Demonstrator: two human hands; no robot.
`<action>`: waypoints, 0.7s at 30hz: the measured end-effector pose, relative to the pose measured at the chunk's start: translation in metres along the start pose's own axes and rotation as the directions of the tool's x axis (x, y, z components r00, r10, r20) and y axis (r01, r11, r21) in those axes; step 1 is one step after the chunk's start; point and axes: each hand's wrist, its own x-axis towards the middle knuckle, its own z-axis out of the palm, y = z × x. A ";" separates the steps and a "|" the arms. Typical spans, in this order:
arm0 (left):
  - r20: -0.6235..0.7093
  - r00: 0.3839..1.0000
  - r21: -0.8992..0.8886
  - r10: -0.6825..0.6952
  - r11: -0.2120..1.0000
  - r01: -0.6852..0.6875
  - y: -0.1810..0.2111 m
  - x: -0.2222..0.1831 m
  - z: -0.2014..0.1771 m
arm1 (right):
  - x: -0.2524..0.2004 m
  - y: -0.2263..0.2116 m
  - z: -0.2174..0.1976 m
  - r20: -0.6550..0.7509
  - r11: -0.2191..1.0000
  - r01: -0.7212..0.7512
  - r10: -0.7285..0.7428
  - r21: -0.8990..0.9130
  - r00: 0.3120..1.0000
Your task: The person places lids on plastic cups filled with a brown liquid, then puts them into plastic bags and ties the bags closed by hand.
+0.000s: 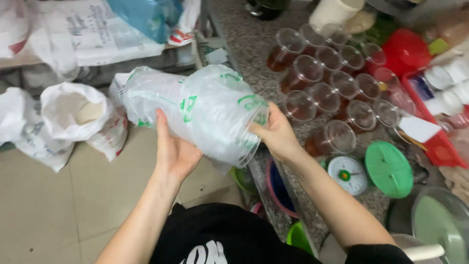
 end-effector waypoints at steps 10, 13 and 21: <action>-0.215 0.967 0.031 0.139 0.990 -0.135 0.077 -0.033 -0.107 | 0.060 0.027 0.055 0.739 0.688 0.494 0.091 -0.531 0.668; -0.249 0.965 0.015 0.083 0.997 -0.082 0.090 -0.027 -0.118 | 0.100 0.059 0.061 0.630 0.994 0.003 0.068 -0.111 0.773; -0.367 0.925 -0.069 -0.102 0.994 0.082 0.088 0.040 -0.154 | 0.187 0.107 0.110 0.345 0.869 0.031 0.163 -0.494 0.924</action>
